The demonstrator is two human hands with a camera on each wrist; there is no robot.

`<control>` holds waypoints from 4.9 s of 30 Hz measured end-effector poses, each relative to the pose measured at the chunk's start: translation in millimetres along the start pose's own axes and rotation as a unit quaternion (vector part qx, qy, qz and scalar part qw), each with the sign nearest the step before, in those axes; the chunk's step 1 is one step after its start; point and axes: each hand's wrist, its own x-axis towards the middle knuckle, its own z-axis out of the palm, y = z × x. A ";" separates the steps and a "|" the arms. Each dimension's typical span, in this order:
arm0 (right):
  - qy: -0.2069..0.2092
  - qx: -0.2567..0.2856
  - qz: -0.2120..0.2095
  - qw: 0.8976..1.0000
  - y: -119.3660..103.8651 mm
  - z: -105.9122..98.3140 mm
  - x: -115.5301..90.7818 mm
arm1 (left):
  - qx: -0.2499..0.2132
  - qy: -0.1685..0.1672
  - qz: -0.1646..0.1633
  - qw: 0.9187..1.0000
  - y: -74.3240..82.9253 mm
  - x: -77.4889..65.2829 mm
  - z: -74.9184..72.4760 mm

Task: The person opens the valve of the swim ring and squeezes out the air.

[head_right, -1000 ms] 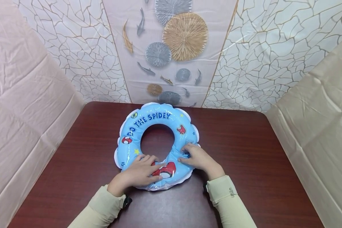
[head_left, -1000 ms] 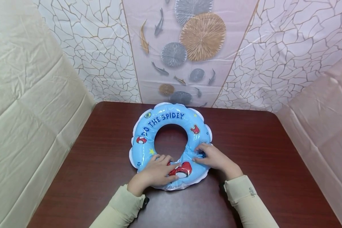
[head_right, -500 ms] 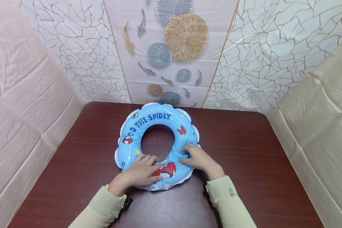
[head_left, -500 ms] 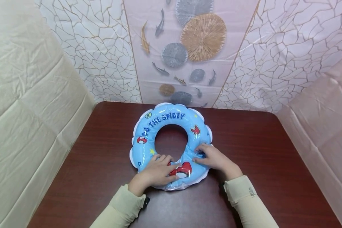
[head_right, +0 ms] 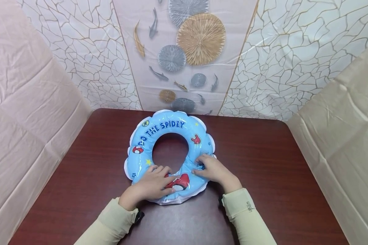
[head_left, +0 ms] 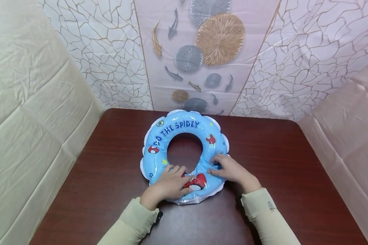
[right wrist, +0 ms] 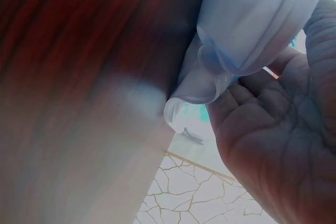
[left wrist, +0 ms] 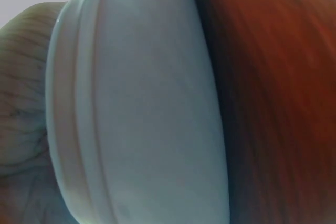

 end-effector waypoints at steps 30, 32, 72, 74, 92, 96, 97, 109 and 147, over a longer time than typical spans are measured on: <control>-0.008 -0.008 0.010 1.000 -5.3 0.7 1.7 | 0.039 -0.003 -0.001 0.999 4.7 0.9 -2.3; -0.008 -0.009 0.008 1.000 -5.6 0.6 1.7 | 0.040 -0.003 -0.002 0.999 4.8 0.8 -2.3; 0.007 -0.035 -0.012 0.999 -3.8 1.2 5.7 | -0.077 0.008 0.098 0.992 12.7 -3.5 3.1; 0.006 -0.034 -0.012 0.999 -3.3 1.5 5.7 | -0.068 0.005 0.097 0.993 12.8 -2.7 2.9; 0.007 -0.036 -0.017 0.999 -2.5 2.2 4.8 | -0.041 -0.039 0.094 0.994 14.7 0.6 -0.3; 0.008 -0.036 -0.018 0.999 -2.1 3.5 4.8 | -0.033 -0.054 0.089 0.994 15.9 0.9 -0.4; 0.008 -0.036 -0.018 0.999 -2.1 3.8 4.9 | -0.029 -0.056 0.089 0.994 16.1 1.0 -0.3; 0.008 -0.040 -0.015 0.999 -1.9 3.1 5.5 | -0.018 -0.055 0.093 0.994 15.6 3.2 1.4; 0.009 -0.019 0.016 1.000 -5.3 2.4 8.6 | 0.054 0.113 0.045 0.991 -4.2 6.4 -2.9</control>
